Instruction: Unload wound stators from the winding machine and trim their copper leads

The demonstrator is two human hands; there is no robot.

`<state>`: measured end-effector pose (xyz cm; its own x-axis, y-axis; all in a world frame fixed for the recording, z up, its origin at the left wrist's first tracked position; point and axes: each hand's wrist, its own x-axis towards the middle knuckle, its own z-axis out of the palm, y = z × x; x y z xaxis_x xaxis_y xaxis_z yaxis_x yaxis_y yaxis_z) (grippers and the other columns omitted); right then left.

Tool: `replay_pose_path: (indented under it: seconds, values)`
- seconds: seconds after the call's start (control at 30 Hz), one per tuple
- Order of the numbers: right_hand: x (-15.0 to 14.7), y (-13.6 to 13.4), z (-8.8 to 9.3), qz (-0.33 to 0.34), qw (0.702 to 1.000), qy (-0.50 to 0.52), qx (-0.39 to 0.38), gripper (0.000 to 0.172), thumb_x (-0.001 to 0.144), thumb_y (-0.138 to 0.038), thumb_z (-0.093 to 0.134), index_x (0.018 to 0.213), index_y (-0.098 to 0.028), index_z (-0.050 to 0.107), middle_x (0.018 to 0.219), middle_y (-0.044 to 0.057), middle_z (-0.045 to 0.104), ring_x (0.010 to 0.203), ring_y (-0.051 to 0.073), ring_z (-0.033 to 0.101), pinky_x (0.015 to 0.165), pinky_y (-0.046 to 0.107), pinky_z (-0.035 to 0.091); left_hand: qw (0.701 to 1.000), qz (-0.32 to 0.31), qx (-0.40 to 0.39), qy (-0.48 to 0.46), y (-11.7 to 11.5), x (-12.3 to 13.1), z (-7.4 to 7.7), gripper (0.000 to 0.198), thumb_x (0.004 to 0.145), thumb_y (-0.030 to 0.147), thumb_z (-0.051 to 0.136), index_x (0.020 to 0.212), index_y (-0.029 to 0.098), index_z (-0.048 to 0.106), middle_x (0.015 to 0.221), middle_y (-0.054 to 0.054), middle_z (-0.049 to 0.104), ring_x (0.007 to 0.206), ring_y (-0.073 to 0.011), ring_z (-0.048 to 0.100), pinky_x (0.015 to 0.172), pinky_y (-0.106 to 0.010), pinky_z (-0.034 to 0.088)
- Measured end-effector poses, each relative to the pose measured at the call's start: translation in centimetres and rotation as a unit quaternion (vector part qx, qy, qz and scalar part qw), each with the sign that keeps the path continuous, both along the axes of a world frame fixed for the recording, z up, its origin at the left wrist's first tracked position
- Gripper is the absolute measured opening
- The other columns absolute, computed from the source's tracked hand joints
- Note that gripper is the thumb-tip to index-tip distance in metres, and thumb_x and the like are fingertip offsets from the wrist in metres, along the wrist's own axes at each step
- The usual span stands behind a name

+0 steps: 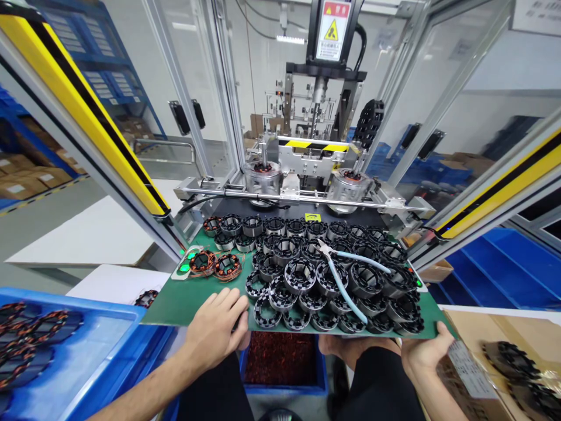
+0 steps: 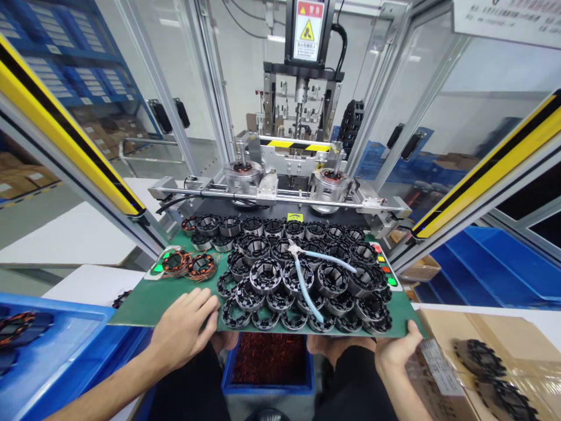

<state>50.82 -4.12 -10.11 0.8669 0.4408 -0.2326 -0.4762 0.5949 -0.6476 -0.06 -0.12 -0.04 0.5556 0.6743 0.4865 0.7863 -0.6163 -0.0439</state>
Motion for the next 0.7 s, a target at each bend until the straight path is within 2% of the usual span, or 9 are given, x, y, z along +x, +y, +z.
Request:
replay_pose_path:
  seconds: [0.23,0.37,0.53,0.7]
  values:
    - [0.0,0.0,0.5,-0.001,1.000,0.010,0.002,0.037,0.077,-0.030,0.072,0.110,-0.018,0.082,0.101,0.003,0.089,0.072,0.020,0.082,0.061,0.027,0.073,1.000,-0.006,0.007,-0.005,0.0,0.1,0.1,0.016,0.110,0.016,0.054,0.096,0.023,0.060,0.091,-0.005,0.060,0.086,-0.0259,0.052,0.079,-0.041,0.036]
    - [-0.2,0.2,0.2,-0.019,1.000,-0.001,-0.015,0.030,0.079,-0.030,0.071,0.106,-0.022,0.081,0.104,0.001,0.089,0.082,0.019,0.083,0.061,0.025,0.072,1.000,-0.003,0.008,0.000,0.0,0.1,0.1,0.016,0.109,0.016,0.053,0.096,0.023,0.060,0.091,-0.004,0.060,0.086,-0.0258,0.052,0.079,-0.042,0.037]
    - [-0.2,0.2,-0.3,-0.021,0.999,-0.029,-0.031,0.031,0.071,-0.037,0.079,0.099,-0.023,0.079,0.102,0.003,0.088,0.095,0.022,0.084,0.066,0.025,0.072,1.000,0.003,0.004,0.001,0.0,0.0,0.0,0.016,0.109,0.018,0.053,0.096,0.023,0.061,0.091,-0.004,0.061,0.087,-0.0259,0.052,0.079,-0.042,0.037]
    - [0.1,0.2,-0.8,-0.016,0.998,-0.053,-0.040,0.027,0.073,-0.043,0.078,0.094,-0.026,0.076,0.104,0.003,0.087,0.098,0.025,0.084,0.071,0.033,0.075,1.000,-0.002,0.006,-0.002,0.0,0.1,0.0,0.016,0.108,0.016,0.055,0.095,0.023,0.060,0.092,-0.005,0.061,0.087,-0.0262,0.053,0.080,-0.042,0.037]
